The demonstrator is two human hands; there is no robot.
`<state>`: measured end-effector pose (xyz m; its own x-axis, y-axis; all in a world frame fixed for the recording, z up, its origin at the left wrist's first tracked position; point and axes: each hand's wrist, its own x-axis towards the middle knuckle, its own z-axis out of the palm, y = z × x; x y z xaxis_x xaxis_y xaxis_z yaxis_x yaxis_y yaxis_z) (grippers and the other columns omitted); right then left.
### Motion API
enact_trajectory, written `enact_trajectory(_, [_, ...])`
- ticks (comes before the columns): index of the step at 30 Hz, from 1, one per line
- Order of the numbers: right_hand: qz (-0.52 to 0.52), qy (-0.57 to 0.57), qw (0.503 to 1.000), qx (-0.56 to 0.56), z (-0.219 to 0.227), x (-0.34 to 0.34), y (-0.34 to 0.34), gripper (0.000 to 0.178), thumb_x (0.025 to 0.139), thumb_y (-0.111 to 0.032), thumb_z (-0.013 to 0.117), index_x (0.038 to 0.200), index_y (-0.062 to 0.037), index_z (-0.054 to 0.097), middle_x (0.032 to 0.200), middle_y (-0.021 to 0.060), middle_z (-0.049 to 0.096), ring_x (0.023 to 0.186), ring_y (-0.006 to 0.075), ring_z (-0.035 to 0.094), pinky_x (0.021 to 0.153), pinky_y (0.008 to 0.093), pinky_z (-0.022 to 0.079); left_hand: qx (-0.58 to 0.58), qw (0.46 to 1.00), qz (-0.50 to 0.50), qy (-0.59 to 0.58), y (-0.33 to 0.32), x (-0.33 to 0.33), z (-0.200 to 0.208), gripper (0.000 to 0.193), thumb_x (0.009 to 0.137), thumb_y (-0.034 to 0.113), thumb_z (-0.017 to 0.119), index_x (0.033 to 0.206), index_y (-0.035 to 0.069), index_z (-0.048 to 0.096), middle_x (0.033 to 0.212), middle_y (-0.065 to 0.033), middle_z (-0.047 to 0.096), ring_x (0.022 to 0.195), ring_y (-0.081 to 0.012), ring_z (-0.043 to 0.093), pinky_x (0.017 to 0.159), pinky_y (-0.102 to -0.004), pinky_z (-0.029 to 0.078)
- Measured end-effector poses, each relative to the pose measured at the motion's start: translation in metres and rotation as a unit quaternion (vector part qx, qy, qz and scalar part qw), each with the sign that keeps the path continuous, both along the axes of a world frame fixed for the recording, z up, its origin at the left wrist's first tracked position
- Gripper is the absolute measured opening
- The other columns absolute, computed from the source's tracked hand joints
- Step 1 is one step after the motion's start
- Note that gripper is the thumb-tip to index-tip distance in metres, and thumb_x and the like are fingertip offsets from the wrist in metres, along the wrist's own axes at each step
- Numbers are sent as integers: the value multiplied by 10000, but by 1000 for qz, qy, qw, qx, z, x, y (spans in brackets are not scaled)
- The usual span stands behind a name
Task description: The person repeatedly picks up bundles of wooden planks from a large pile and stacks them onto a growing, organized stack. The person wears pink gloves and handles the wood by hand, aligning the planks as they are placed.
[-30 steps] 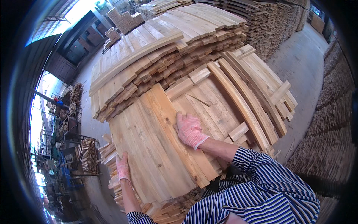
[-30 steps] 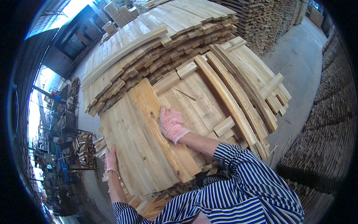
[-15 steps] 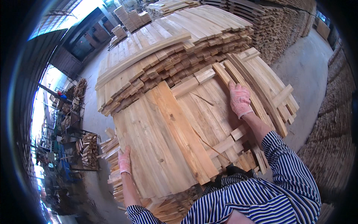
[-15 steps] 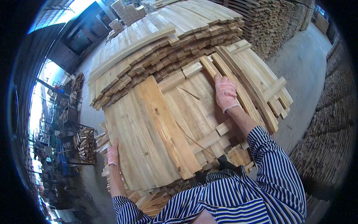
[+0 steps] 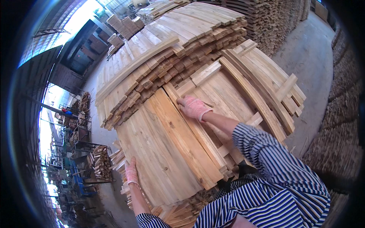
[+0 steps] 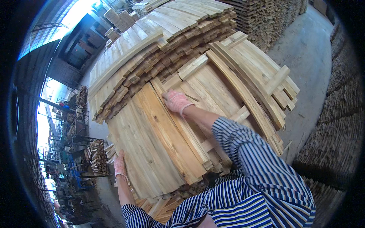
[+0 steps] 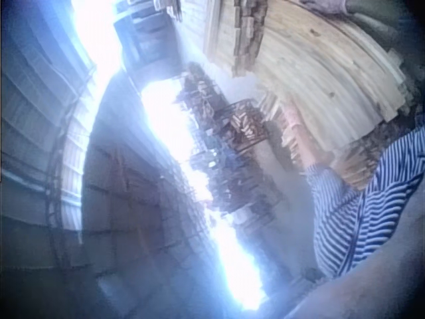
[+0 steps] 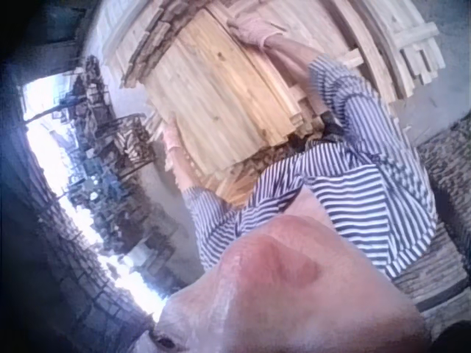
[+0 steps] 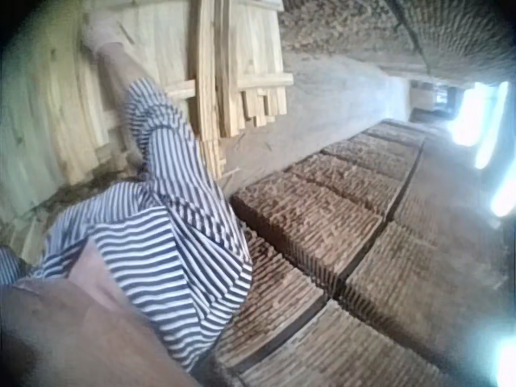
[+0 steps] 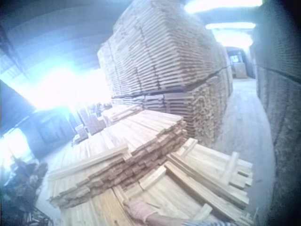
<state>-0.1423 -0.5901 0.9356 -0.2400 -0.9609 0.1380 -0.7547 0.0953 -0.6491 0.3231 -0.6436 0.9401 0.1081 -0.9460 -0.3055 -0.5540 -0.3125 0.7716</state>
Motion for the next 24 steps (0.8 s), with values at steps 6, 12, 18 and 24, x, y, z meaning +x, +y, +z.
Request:
enact_trajectory(6, [-224,266,934,-75,8,-107,82,505,866,-158,601,1345,-17,522,1070,204,640,1005,373,630,825,487,520,-7,1000,16,-6,-4,34,-17,874,931,420,703,1536,-81,320,1460,-206,523,1274,-284,548,1074,-378,447])
enact_trajectory(12, [-193,450,871,38,-14,-148,167,476,896,-144,548,1352,-8,535,1231,175,594,1092,295,606,855,425,510,-27,998,-20,53,3,8,-17,810,935,422,699,1487,-91,402,1401,-198,577,1234,-270,578,1031,-374,478])
enact_trajectory(18, [-60,167,984,-8,15,-40,124,540,932,-283,569,1394,-16,483,1292,267,574,1179,349,594,967,451,486,-60,998,-2,-13,8,19,4,740,931,453,695,1415,-78,515,1329,-176,636,1178,-261,608,1014,-378,478])
enact_trajectory(24, [-31,-220,975,-7,-59,14,78,785,968,-470,527,1548,12,306,1413,329,526,1339,409,510,1126,425,392,-48,998,-30,40,-11,-9,-13,774,915,461,711,1444,-59,492,1357,-174,620,1197,-278,601,1023,-378,467])
